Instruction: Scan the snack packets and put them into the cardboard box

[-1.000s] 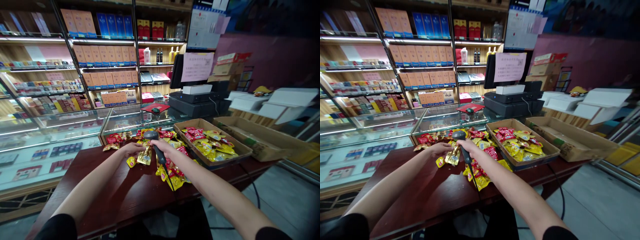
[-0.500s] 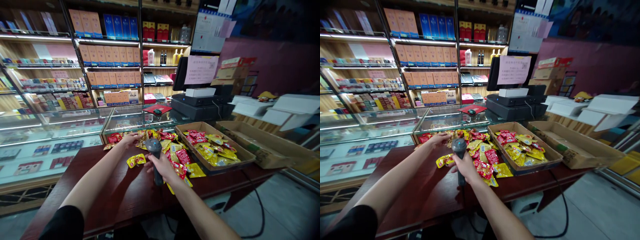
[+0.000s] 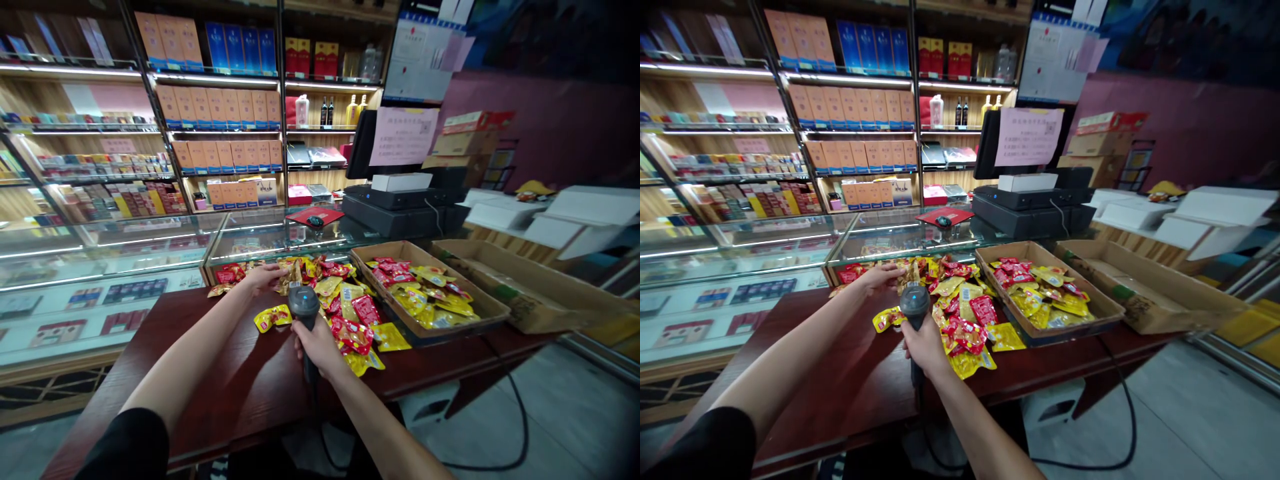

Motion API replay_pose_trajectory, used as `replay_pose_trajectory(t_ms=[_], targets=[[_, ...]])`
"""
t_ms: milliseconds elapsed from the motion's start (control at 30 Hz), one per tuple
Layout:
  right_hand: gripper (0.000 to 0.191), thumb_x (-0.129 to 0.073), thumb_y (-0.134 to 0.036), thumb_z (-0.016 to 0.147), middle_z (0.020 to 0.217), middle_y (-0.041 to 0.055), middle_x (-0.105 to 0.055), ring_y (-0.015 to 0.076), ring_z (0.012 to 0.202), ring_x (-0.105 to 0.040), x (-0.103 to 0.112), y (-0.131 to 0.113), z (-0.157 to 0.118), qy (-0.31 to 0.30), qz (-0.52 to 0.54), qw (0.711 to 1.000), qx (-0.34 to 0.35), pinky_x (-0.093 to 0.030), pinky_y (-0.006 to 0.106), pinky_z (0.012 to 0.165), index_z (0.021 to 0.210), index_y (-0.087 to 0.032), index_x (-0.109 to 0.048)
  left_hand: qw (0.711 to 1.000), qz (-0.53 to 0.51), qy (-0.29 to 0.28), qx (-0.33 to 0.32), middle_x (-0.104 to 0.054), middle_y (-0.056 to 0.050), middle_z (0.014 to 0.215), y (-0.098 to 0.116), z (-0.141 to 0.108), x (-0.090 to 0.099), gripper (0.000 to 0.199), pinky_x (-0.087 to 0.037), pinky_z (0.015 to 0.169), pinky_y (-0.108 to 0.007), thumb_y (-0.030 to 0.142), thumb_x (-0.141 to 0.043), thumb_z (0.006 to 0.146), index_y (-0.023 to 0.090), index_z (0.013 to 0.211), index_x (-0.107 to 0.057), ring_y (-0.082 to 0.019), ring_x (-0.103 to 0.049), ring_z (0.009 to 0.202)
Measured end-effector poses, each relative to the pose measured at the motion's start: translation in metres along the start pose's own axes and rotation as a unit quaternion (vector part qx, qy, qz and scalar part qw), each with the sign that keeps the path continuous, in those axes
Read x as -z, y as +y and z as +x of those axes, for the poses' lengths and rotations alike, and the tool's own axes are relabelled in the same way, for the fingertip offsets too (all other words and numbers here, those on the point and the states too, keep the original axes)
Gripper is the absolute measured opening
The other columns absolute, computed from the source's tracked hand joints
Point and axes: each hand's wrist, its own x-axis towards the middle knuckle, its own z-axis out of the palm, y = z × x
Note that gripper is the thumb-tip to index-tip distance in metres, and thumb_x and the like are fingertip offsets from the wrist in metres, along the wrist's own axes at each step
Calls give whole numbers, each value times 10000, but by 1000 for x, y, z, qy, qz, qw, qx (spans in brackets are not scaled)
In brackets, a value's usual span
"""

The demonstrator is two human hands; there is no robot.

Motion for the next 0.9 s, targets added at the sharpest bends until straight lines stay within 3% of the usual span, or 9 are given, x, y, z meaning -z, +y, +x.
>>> replay_pose_trajectory(t_ms=[567,767,900], targets=[[253,-562,-332,748,433,-78,-486,115,319,-450,0,12,4,-7,-24,1000,7,-375,202,312,960,-217,-485,1000,-24,11,12,-665,4,731,-1,-2,0,422,-484,528,-216,291,-871,492,169,814,-627,-83,-571,532],[261,-556,-334,751,439,-72,-486,108,321,-444,-1,11,4,-11,-33,999,11,-368,197,317,962,-194,-495,1000,-16,1,14,-656,5,690,0,-5,0,369,-476,511,-209,279,-857,525,158,788,-629,-77,-560,510],[267,-555,-358,750,433,-74,-480,108,321,-453,-1,14,5,-19,-38,999,14,-373,200,327,939,-179,-496,1000,-24,-14,11,-676,-31,724,1,-8,-3,383,-495,567,-229,295,-836,570,149,875,-655,-107,-604,570]])
